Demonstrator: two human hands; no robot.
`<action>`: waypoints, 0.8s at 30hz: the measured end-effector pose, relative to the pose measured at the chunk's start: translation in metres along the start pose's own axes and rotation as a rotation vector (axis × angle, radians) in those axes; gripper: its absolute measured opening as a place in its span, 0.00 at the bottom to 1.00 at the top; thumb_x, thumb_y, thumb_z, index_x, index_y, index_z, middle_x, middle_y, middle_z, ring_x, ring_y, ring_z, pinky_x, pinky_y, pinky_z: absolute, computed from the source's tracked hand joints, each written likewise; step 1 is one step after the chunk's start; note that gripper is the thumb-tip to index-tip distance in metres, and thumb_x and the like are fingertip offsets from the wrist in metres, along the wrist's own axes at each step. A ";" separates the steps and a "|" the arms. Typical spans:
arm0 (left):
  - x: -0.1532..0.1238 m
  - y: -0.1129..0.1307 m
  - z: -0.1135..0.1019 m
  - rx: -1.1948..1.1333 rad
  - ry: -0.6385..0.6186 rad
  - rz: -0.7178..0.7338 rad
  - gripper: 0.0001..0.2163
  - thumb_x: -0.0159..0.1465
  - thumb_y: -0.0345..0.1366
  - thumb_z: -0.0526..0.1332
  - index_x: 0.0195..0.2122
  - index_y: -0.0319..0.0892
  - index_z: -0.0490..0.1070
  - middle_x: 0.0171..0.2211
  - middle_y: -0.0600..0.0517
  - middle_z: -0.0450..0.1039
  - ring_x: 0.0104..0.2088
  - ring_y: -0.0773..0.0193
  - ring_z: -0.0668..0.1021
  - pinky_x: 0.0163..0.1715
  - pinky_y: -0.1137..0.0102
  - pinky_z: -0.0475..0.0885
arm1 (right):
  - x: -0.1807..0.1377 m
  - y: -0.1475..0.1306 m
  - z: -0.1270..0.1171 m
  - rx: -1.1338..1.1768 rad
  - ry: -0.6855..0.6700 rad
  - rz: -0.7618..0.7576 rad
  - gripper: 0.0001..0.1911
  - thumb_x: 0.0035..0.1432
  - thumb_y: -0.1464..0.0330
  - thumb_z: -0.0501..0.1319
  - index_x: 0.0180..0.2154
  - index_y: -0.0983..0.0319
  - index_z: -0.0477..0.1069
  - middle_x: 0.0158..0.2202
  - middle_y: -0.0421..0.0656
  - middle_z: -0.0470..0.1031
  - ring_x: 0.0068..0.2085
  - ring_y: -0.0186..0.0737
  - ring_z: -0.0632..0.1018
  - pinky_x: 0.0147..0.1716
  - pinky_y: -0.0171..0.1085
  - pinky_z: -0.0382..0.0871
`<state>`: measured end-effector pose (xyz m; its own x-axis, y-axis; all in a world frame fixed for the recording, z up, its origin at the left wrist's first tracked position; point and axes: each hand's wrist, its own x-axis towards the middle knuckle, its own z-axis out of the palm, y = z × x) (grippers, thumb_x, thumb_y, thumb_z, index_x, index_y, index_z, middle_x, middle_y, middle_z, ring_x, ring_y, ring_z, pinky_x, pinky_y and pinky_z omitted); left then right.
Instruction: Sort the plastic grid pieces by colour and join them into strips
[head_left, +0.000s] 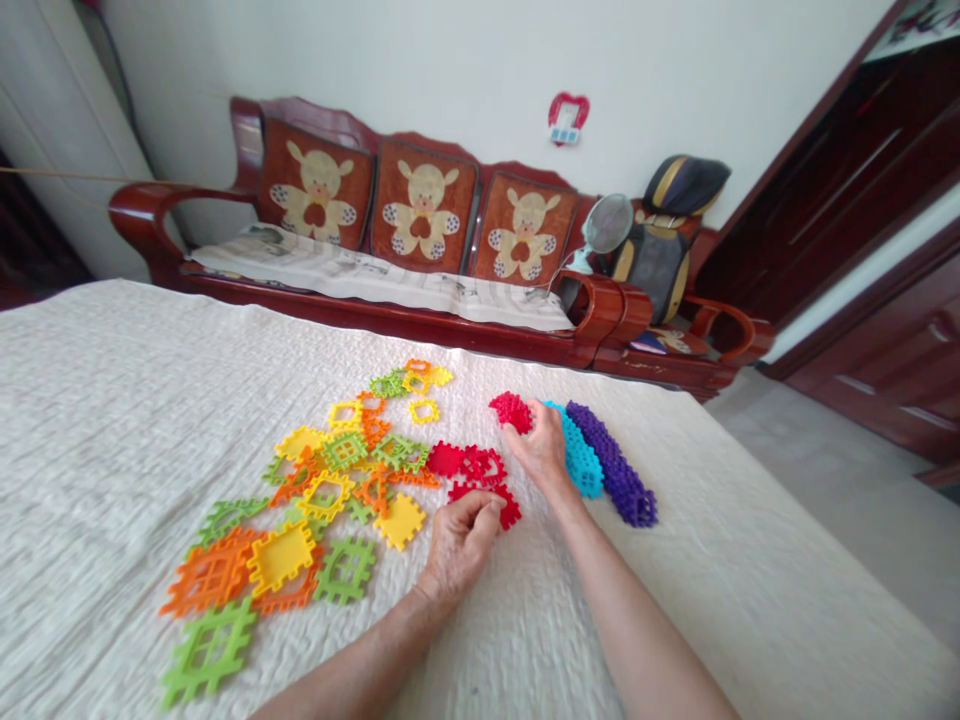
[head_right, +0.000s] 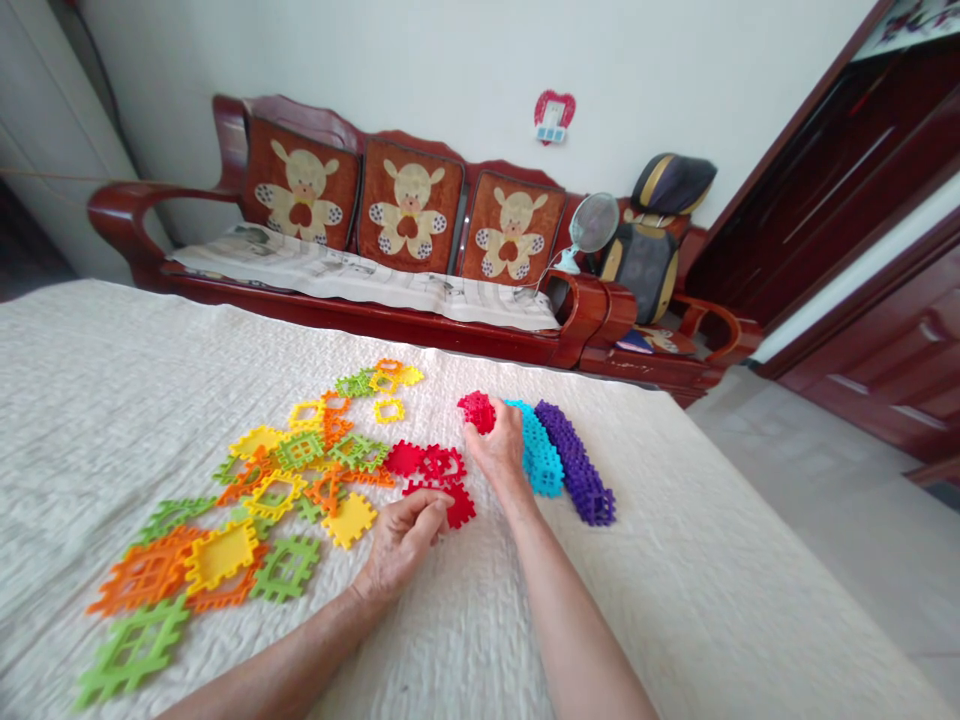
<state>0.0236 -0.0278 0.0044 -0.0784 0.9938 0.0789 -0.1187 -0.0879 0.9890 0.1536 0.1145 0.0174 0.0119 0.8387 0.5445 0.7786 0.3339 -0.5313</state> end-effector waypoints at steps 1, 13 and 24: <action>0.000 0.000 0.000 -0.001 0.001 0.001 0.13 0.60 0.42 0.56 0.29 0.38 0.74 0.19 0.55 0.63 0.22 0.69 0.66 0.25 0.74 0.62 | 0.003 -0.001 0.004 -0.007 0.025 0.013 0.25 0.48 0.62 0.60 0.49 0.62 0.65 0.45 0.49 0.69 0.47 0.48 0.70 0.50 0.46 0.64; -0.001 0.003 -0.001 0.001 0.015 0.017 0.13 0.61 0.42 0.56 0.28 0.38 0.73 0.19 0.55 0.63 0.22 0.70 0.66 0.24 0.74 0.61 | 0.002 -0.003 0.015 -0.009 0.189 -0.045 0.22 0.48 0.64 0.61 0.46 0.63 0.65 0.44 0.50 0.68 0.48 0.48 0.68 0.51 0.48 0.63; 0.001 0.004 0.000 -0.007 0.036 0.005 0.13 0.60 0.43 0.56 0.30 0.38 0.74 0.19 0.55 0.66 0.22 0.69 0.67 0.25 0.73 0.64 | 0.000 -0.014 -0.020 0.003 -0.660 -0.015 0.09 0.45 0.63 0.65 0.28 0.61 0.74 0.25 0.40 0.75 0.26 0.35 0.74 0.26 0.32 0.65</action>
<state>0.0226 -0.0268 0.0089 -0.1149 0.9902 0.0795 -0.1255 -0.0939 0.9876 0.1552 0.1015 0.0378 -0.3871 0.9211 0.0402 0.7737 0.3483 -0.5292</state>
